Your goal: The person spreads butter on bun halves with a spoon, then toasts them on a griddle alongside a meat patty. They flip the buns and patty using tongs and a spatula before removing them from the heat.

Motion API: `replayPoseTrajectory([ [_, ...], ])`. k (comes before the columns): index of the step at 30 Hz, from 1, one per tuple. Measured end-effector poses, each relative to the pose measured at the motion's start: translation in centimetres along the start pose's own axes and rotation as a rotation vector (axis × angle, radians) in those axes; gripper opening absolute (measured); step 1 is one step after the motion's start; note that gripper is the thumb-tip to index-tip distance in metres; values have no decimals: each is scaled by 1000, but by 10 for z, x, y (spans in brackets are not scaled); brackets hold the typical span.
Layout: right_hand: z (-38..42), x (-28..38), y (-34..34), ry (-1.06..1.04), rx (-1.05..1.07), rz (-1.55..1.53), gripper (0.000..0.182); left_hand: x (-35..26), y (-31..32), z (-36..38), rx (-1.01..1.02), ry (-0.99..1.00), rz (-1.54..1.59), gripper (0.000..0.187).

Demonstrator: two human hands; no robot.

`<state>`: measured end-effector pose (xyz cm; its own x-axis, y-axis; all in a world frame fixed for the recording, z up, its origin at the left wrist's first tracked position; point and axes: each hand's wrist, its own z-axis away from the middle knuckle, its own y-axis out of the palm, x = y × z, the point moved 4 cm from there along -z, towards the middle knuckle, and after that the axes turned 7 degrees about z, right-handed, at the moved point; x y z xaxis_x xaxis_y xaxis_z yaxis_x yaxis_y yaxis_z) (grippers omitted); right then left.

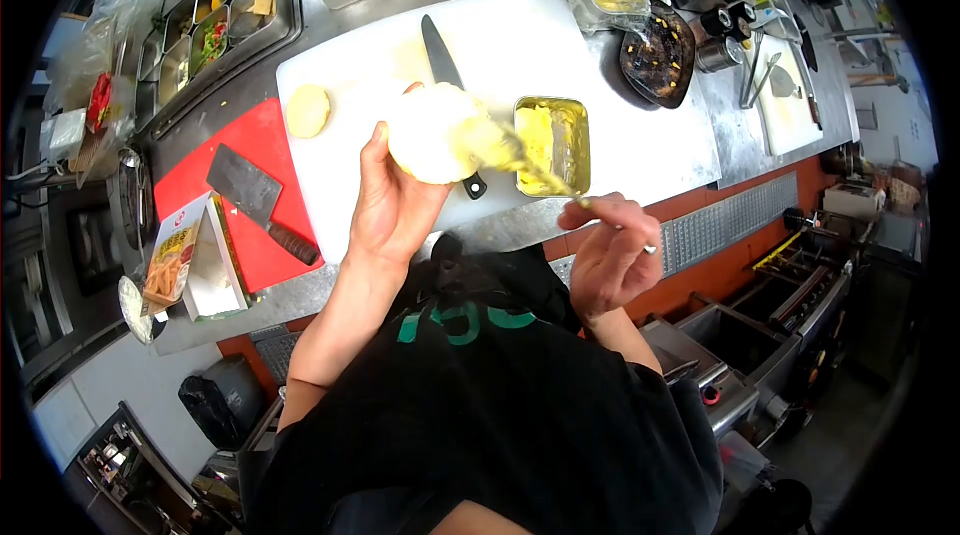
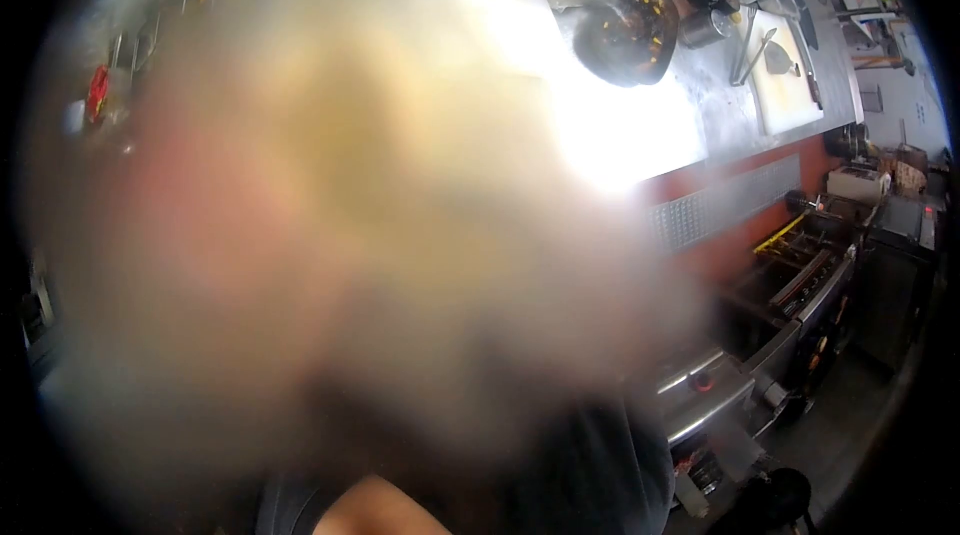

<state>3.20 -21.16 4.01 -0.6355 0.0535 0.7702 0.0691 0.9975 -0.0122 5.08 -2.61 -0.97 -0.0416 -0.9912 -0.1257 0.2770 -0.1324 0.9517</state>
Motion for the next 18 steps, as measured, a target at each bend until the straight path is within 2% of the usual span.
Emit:
replayPoseTrajectory([
  [2, 2, -4, 2, -13, 38, 13, 33, 2, -3, -1, 3, -8, 15, 53],
  [6, -3, -39, -20, 201, -175, 214, 30, -1, -9, 3, 82, -41, 45, 54],
  [8, -7, -34, -23, 140, -212, 129, 31, -1, -6, 4, 143, -53, 56, 55],
  [10, -5, -21, -15, 131, -125, 29, 32, 0, -3, 3, 59, -17, -31, 58],
  [12, -10, -7, 4, 123, -5, -107, 32, 5, -2, 3, 72, -30, -43, 60],
  [14, -3, -16, 5, 306, -66, -171, 32, 9, -3, 3, 83, -42, -55, 61],
  [16, -2, -22, 8, 350, -44, -174, 33, 7, -3, 4, 181, -51, -26, 61],
  [18, -9, -17, 9, 395, -14, -178, 34, 5, -5, 3, 157, -27, -86, 59],
])
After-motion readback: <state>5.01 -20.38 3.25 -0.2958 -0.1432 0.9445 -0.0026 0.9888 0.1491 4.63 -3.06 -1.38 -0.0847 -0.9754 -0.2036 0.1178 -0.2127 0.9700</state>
